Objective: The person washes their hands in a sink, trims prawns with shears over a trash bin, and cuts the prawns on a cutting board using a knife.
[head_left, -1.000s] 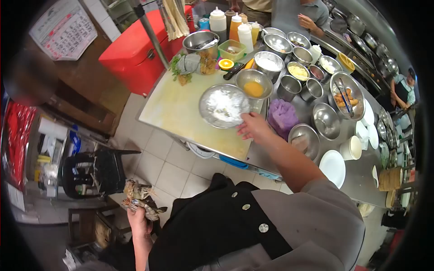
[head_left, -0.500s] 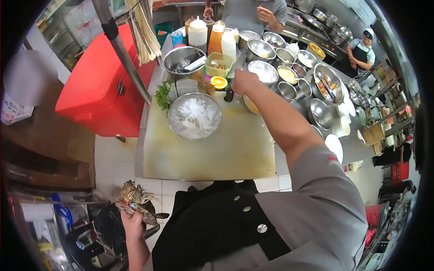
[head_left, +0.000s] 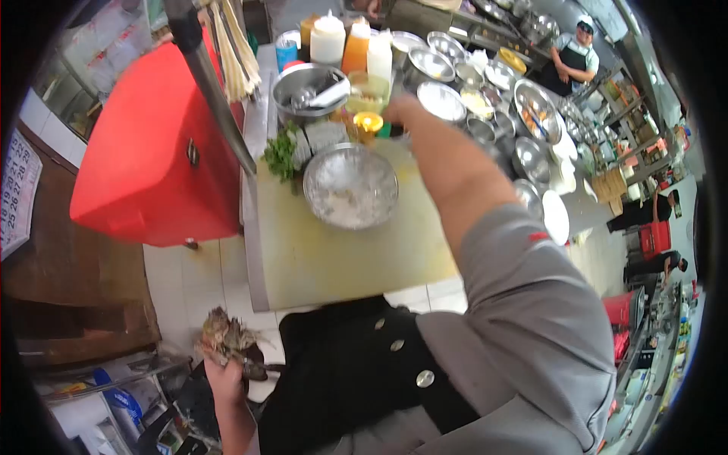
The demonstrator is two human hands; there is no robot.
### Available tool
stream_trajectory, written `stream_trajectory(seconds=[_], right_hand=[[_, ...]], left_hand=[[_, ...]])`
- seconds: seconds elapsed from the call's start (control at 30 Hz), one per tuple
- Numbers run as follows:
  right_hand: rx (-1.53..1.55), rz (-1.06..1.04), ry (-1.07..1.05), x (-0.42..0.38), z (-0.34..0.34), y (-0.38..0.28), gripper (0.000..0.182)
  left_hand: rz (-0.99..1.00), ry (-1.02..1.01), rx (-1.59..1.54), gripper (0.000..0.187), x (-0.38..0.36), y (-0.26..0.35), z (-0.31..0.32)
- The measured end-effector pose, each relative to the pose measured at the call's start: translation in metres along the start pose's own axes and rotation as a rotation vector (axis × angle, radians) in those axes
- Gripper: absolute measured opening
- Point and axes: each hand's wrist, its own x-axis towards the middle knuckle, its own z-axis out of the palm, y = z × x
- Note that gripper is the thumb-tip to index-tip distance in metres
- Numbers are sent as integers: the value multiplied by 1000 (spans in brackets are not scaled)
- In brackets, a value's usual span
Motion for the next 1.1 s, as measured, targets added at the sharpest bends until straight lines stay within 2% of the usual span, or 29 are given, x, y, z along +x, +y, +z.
stream_trajectory(seconds=[0.03, 0.07, 0.17, 0.2, 0.23, 0.3, 0.37, 0.43, 0.5, 0.53, 0.57, 0.67, 0.77, 0.83, 0.87, 0.9, 0.97, 1.03, 1.1], right_hand=[[37, -51, -126, -16, -35, -2, 56], [118, -34, -148, -36, -60, -3, 53], [370, 57, -95, -124, -123, 13, 44], [355, 53, -86, -148, -135, 24, 48], [394, 13, -22, -165, -134, 41, 49], [473, -74, 106, -202, -129, 80, 52], [702, -101, 70, -265, -130, 110, 52], [688, -151, 276, -308, -108, 149, 47], [909, -89, 229, -373, -101, 169, 40], [921, -103, 245, -390, -85, 192, 44], [1040, -33, 175, -423, -84, 198, 42], [1084, 100, 229, -487, -40, 242, 44], [1180, 198, 189, -540, 10, 282, 46], [1204, 202, 199, -570, 24, 293, 47], [1262, 260, 200, -585, 29, 297, 46], [1265, 230, 176, -595, 37, 305, 44], [1346, 235, 148, -608, 51, 313, 40], [1442, 200, 145, -614, 71, 316, 40], [1454, 167, 84, -619, 81, 316, 40]], left_hand=[[-76, -43, -7, 60, 3, -2, -7], [-85, -112, -30, 61, 7, 5, 3], [-70, -286, 76, 57, 28, 28, 59], [-51, -337, 138, 54, 35, 32, 76], [-43, -508, 143, 64, 48, 26, 85], [-77, -575, 168, 69, 56, 31, 129], [-94, -674, 126, 67, 59, 29, 176], [-87, -825, 215, 68, 67, 26, 226], [-113, -794, 403, 67, 78, 3, 270], [-24, -825, 467, 65, 84, -5, 294], [65, -855, 529, 64, 89, -8, 318], [20, -885, 745, 60, 89, -7, 379], [47, -983, 846, 69, 109, -22, 415], [266, -856, 1067, 79, 138, -40, 429], [302, -792, 1148, 82, 138, -35, 436], [332, -719, 1225, 85, 140, -31, 441], [408, -653, 1328, 80, 149, -31, 445], [355, -616, 1373, 70, 142, -20, 453], [425, -568, 1409, 61, 144, -22, 454]])
